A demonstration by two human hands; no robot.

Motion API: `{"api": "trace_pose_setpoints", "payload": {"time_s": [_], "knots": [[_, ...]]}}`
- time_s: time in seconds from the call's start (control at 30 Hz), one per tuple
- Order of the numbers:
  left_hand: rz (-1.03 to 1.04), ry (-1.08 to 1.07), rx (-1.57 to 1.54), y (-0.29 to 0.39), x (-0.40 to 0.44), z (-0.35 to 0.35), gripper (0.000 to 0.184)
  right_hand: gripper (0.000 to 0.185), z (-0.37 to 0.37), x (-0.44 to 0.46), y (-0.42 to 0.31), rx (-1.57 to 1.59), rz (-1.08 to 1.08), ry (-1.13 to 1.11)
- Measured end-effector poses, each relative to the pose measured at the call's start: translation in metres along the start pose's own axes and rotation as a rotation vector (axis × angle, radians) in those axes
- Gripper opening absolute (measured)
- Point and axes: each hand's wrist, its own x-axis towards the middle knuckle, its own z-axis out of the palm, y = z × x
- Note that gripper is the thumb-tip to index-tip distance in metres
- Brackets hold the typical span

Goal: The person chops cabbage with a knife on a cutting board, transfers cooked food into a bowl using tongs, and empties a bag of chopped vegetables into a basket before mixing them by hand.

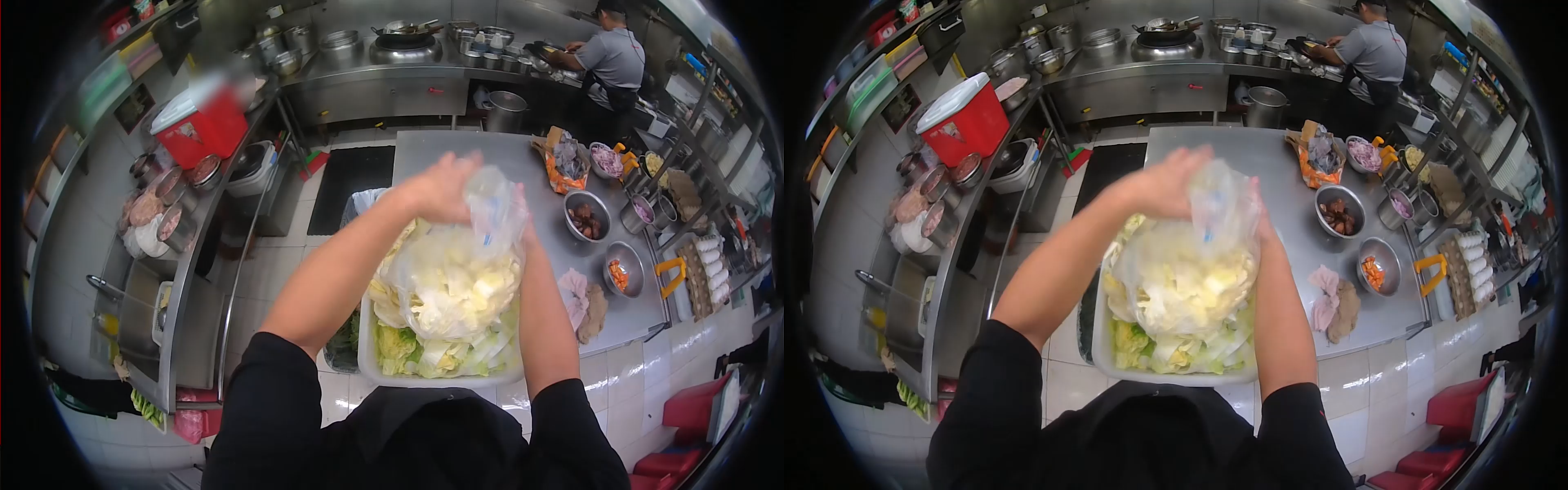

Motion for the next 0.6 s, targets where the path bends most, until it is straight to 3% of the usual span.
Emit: {"api": "trace_pose_setpoints", "payload": {"time_s": [0.07, 0.13, 0.23, 0.27, 0.37, 0.47, 0.57, 0.6], "knots": [[0.080, -0.150, 0.118, -0.001, -0.001, 0.010, 0.027, 0.081, 0.007, -0.002, -0.003, -0.046, 0.000, 0.041], [-0.041, -0.289, -0.084, 0.025, 0.010, -0.009, 0.020, 0.089, 0.013, -0.003, -0.003, -0.125, 0.015, 0.119], [-0.122, -0.141, -0.158, 0.049, 0.019, -0.040, 0.017, 0.089, -0.001, -0.004, -0.008, -0.077, -0.024, 0.125], [-0.049, -0.005, -0.211, 0.048, 0.019, -0.041, 0.016, 0.089, 0.001, -0.006, -0.010, -0.077, -0.031, 0.127], [0.016, 0.140, -0.246, 0.053, 0.027, -0.053, 0.017, 0.088, 0.006, -0.014, -0.011, -0.083, -0.033, 0.150], [-0.130, 0.175, -0.335, 0.073, 0.024, -0.077, 0.016, 0.088, 0.009, -0.020, -0.008, -0.088, -0.050, 0.179], [-0.185, 0.287, -0.632, 0.080, 0.025, -0.084, 0.014, 0.088, 0.011, -0.031, -0.003, -0.084, -0.068, 0.208], [-0.159, 0.348, -0.560, 0.079, 0.029, -0.088, 0.009, 0.088, 0.014, -0.035, -0.003, -0.086, -0.076, 0.212]]}}
